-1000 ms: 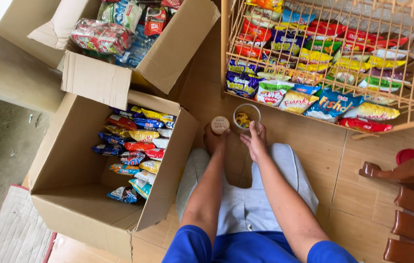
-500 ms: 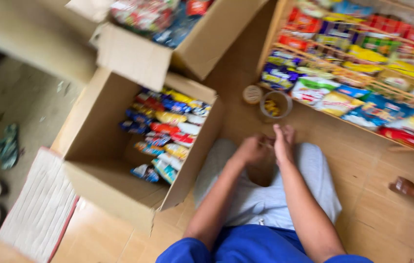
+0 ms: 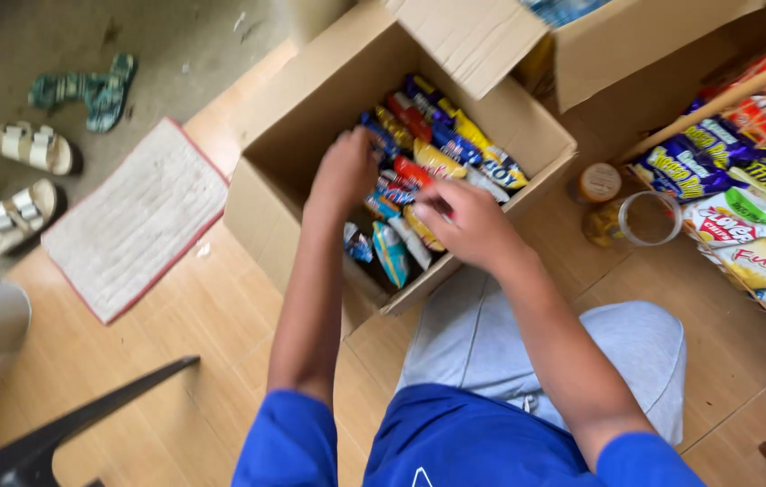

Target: Organize various snack bags and jars from cardboard boxes onto a wire display rack.

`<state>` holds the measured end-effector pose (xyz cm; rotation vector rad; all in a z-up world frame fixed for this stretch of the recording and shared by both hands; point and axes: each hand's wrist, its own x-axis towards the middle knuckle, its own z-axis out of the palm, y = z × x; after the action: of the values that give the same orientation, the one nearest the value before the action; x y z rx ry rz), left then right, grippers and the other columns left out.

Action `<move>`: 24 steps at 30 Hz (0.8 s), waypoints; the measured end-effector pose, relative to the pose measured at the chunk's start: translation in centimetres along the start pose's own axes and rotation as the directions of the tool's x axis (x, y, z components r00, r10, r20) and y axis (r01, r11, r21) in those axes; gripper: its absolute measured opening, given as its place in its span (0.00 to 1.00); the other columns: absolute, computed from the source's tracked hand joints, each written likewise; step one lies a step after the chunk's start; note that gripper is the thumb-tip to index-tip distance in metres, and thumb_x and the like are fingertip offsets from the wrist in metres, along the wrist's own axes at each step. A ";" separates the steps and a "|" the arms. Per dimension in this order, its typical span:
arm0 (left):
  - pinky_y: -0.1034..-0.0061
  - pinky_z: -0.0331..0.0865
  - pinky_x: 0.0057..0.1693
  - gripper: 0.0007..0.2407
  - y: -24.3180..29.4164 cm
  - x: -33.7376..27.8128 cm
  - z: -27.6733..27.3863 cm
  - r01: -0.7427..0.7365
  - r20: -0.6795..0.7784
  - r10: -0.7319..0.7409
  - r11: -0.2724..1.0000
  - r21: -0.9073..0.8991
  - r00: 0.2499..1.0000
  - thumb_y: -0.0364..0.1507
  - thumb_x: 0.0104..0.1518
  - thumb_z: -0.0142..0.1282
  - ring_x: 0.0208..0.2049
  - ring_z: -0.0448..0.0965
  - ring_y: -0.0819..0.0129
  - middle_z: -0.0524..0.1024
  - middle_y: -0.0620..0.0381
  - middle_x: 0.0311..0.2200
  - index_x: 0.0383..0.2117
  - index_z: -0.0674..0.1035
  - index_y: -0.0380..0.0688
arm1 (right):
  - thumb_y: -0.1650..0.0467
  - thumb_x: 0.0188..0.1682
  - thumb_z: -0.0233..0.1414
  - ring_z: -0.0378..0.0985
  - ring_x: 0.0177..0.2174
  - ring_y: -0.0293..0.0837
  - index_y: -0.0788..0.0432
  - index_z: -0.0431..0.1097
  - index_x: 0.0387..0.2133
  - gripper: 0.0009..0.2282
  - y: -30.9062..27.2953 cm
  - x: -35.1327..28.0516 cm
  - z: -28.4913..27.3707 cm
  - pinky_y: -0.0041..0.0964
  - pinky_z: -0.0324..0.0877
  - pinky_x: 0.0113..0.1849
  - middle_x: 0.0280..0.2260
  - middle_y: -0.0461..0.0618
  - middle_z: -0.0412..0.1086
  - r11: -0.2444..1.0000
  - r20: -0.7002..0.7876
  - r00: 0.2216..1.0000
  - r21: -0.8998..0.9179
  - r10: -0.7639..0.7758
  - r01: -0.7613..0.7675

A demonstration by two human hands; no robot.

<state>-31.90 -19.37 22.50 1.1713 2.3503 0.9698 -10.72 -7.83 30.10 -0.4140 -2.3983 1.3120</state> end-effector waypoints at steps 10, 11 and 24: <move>0.53 0.69 0.59 0.24 -5.3 3.4 -1.3 0.508 0.151 -0.580 0.790 0.345 0.800 0.29 0.50 0.63 0.59 0.72 0.45 0.73 0.45 0.57 0.57 0.73 0.49 | 0.65 0.45 0.60 0.69 0.50 0.67 0.54 0.71 0.47 0.17 12.0 14.0 16.4 0.57 0.67 0.50 0.49 0.66 0.68 0.924 0.304 0.931 -0.373 0.202 -0.079; 0.51 0.67 0.60 0.27 -4.4 3.2 -1.6 0.516 0.147 -0.599 0.771 0.374 0.787 0.28 0.47 0.66 0.60 0.70 0.47 0.72 0.47 0.58 0.57 0.73 0.50 | 0.62 0.40 0.64 0.59 0.54 0.78 0.51 0.68 0.54 0.26 12.4 14.4 16.8 0.66 0.60 0.52 0.57 0.75 0.58 0.813 0.331 0.870 -0.568 0.365 -0.125; 0.50 0.67 0.61 0.19 -5.5 4.5 -0.9 0.571 0.152 -0.638 0.754 0.325 0.755 0.28 0.57 0.53 0.61 0.72 0.47 0.71 0.47 0.61 0.57 0.74 0.47 | 0.66 0.52 0.46 0.68 0.48 0.62 0.65 0.62 0.56 0.20 22.7 15.3 24.9 0.64 0.59 0.46 0.51 0.64 0.68 0.594 -0.032 0.981 -0.792 0.190 -0.141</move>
<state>-38.17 -18.49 19.25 0.4693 2.4292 0.2642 -33.90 -7.86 1.27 -0.8598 -2.9424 0.1907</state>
